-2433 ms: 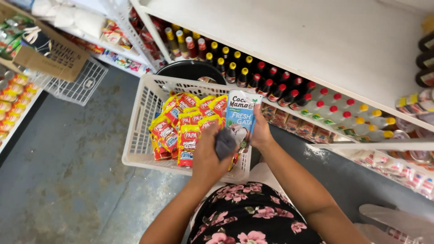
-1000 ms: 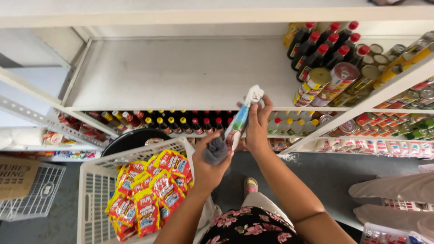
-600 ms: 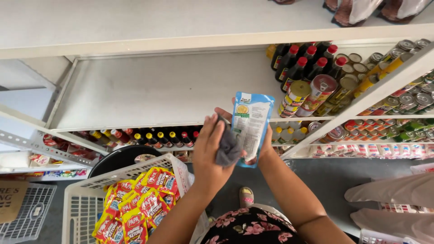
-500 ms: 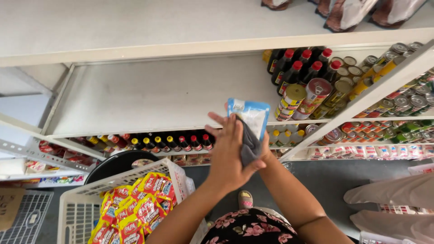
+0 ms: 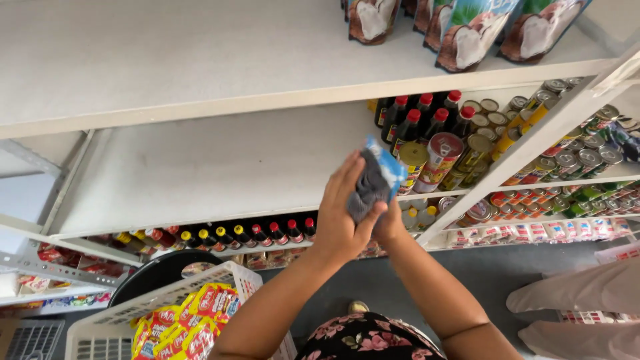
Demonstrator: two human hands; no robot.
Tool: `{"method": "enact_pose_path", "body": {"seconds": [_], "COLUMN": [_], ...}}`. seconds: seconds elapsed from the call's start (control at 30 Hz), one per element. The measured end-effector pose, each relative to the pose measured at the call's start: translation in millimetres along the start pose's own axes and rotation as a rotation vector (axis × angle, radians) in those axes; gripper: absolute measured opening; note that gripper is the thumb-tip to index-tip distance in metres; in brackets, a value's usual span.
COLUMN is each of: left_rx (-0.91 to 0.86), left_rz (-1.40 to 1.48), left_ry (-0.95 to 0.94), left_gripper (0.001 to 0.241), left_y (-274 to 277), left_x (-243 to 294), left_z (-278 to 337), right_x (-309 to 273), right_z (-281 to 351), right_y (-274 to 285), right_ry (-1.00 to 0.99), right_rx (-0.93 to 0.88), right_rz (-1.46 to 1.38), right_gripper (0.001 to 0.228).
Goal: The person is using a cloth to wipe down grocery pouches and organize them on a shelf.
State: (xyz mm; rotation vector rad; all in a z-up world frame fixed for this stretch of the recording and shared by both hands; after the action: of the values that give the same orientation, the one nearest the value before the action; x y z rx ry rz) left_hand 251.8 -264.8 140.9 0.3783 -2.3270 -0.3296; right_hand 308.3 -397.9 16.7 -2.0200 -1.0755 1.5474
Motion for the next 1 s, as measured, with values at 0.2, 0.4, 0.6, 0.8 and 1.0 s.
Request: {"method": "enact_pose_path", "body": {"seconds": [0.2, 0.4, 0.6, 0.8, 1.0], "left_rx": [0.014, 0.163, 0.157, 0.109, 0.114], "left_rz": [0.014, -0.094, -0.033, 0.069, -0.100], "left_ry": [-0.083, -0.156, -0.062, 0.086, 0.226], "left_gripper": [0.060, 0.055, 0.044, 0.035, 0.035], "left_y": [20, 33, 49, 39, 22], "left_x": [39, 55, 26, -27, -57], "left_z": [-15, -96, -214, -264, -265], "right_x": [-118, -152, -192, -179, -163], "right_z": [-42, -105, -196, -253, -272], "right_y": [-108, -107, -122, -93, -72], "right_ry": [0.723, 0.877, 0.801, 0.658, 0.571], "right_rx": [0.077, 0.014, -0.202, -0.178, -0.158], "right_rz": [0.725, 0.914, 0.664, 0.758, 0.830], "right_gripper": [0.105, 0.075, 0.069, 0.087, 0.096]}}
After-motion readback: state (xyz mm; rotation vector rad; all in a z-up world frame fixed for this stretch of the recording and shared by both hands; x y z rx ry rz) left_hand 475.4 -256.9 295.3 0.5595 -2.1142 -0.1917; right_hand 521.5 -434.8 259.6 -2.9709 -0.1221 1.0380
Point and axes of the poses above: each hand's wrist, its own z-axis away from the middle knuckle, its own y-axis out of the back of the hand, x = y × z, the point moved 1 cm from there along -z, towards the middle knuckle, and after that the axes turned 6 degrees about y, right-handed, at the moved point
